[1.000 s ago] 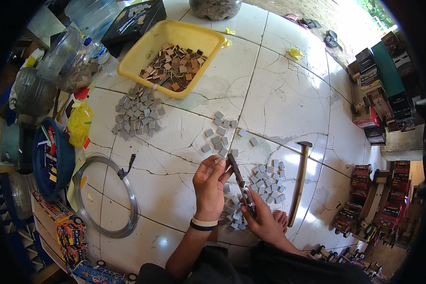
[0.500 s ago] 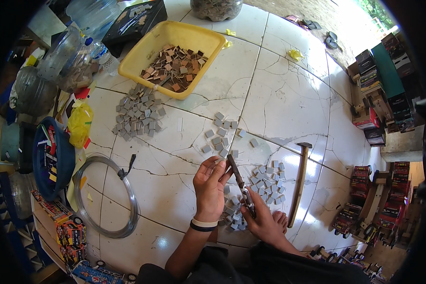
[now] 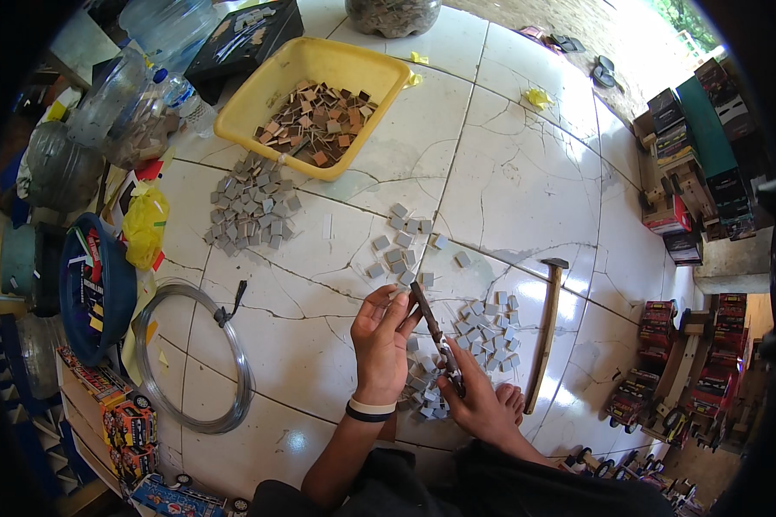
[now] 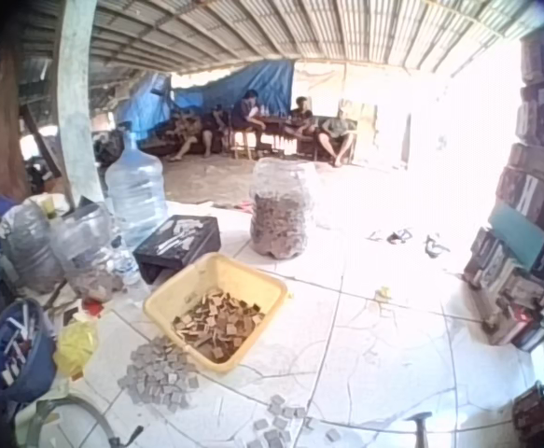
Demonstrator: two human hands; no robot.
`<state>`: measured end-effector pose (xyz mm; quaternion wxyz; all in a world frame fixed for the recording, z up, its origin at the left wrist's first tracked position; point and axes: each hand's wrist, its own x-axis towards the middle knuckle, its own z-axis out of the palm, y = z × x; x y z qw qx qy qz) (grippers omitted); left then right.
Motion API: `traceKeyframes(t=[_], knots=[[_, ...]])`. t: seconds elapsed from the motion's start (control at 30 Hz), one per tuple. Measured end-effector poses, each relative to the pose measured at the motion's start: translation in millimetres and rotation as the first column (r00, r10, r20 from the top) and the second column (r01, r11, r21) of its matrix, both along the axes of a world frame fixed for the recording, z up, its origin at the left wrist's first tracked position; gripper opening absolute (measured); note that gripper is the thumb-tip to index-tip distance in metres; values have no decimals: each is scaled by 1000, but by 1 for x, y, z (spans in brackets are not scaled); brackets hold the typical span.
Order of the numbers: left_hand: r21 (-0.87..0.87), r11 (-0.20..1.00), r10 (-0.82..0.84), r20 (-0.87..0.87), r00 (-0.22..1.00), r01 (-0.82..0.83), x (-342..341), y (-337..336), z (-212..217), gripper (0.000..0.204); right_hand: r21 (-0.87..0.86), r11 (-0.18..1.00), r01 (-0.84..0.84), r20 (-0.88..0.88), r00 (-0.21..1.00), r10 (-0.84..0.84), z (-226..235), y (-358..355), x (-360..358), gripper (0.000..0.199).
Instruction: The person sits on a tiled floor and repeatedly picks up small grey blocks, each with a short wire protruding. Using pliers, they cut the wire from each block and place the block on the floor. The process is repeated for many blocks.
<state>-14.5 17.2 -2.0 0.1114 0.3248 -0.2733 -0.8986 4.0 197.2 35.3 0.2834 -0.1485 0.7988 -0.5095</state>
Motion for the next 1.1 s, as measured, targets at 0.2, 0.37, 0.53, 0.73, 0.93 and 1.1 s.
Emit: traceKeyframes(t=[0.2, 0.37, 0.53, 0.73, 0.93, 1.1], knots=[[-7, 1000, -15, -7, 1000, 15, 0, -1, 0, 25, 11, 1000, -7, 11, 1000, 7, 4, 0, -2, 69], [-1, 1000, -2, -6, 1000, 2, 0, 0, 1, 25, -1, 1000, -17, 2, 1000, 17, 4, 0, -2, 72], [-4, 1000, 5, 3, 1000, -5, -1, 1, 2, 25, -6, 1000, -21, 6, 1000, 21, 2, 1, -2, 75], [13, 1000, -1, 7, 1000, 1, -2, 0, 4, 26, -5, 1000, -28, -8, 1000, 27, 1, 1, -3, 77], [20, 1000, -15, 1, 1000, 15, -1, -1, 3, 26, 17, 999, -34, -18, 999, 34, 1, 1, -3, 77], [-161, 987, -15, -66, 998, 4, 0, 2, -1, 24, -115, 993, -24, 238, 970, 51, 8, 6, -5, 78]])
